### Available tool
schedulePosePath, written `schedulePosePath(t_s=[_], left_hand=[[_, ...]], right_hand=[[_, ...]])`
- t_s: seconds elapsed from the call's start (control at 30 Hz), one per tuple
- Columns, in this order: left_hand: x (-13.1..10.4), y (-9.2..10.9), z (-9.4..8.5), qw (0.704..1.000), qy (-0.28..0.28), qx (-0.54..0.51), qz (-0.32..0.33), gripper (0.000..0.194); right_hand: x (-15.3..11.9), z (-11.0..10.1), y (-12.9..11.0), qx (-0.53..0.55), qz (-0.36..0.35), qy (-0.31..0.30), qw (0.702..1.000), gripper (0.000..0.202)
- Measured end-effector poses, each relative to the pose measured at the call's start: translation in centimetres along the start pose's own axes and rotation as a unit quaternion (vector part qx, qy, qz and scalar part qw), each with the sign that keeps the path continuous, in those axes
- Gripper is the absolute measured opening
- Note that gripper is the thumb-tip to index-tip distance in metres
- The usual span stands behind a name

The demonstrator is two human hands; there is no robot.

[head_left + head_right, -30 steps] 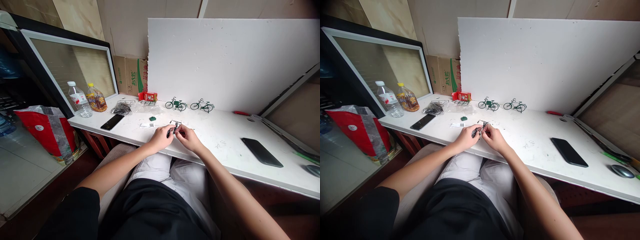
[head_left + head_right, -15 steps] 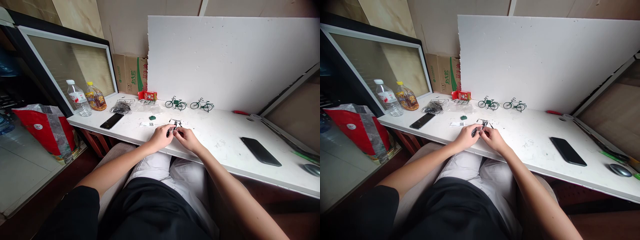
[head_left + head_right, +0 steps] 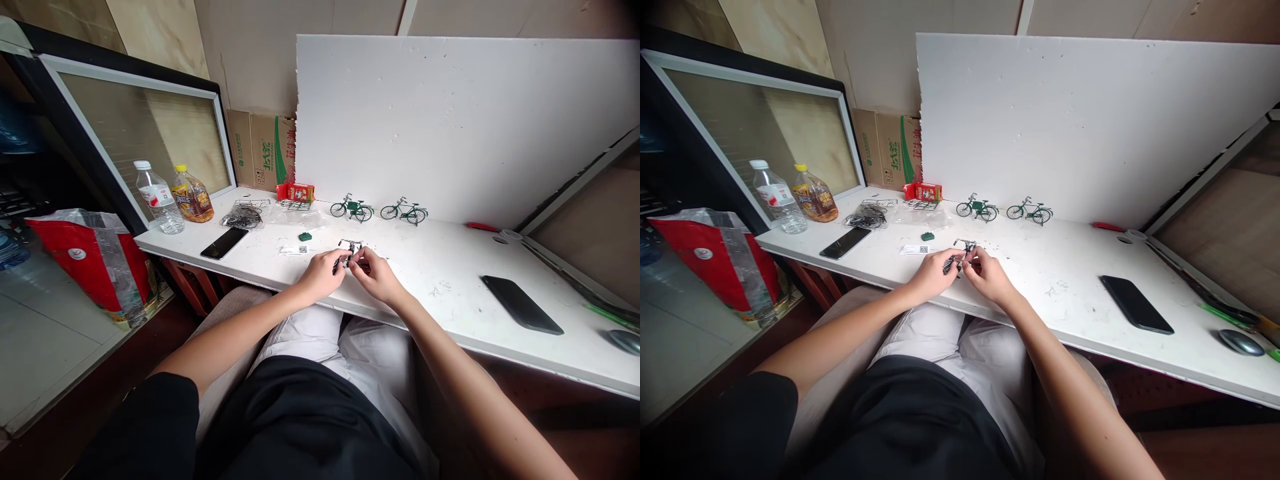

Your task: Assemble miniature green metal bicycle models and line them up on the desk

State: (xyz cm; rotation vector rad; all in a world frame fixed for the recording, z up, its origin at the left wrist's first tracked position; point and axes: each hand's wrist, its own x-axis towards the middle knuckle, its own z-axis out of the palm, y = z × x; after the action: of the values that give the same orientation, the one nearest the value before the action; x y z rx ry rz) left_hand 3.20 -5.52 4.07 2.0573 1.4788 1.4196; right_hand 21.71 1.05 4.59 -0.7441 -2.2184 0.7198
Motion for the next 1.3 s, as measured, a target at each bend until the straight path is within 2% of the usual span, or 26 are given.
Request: schedulePosePath(t_s=[0.17, 0.6, 1.3], left_hand=[[0.16, 0.22, -0.37, 1.0, -0.002, 0.002, -0.008, 0.037], [0.3, 0.41, -0.66, 1.0, 0.004, 0.004, -0.007, 0.037], [0.1, 0.07, -0.29, 1.0, -0.003, 0.006, 0.016, 0.038]], right_hand=[[-0.06, -0.13, 0.01, -0.014, 0.006, 0.012, 1.0, 0.021], [-0.07, -0.1, 0.23, -0.022, -0.025, 0.008, 0.999, 0.014], [0.14, -0.17, 0.42, -0.019, -0.002, 0.004, 1.0, 0.012]])
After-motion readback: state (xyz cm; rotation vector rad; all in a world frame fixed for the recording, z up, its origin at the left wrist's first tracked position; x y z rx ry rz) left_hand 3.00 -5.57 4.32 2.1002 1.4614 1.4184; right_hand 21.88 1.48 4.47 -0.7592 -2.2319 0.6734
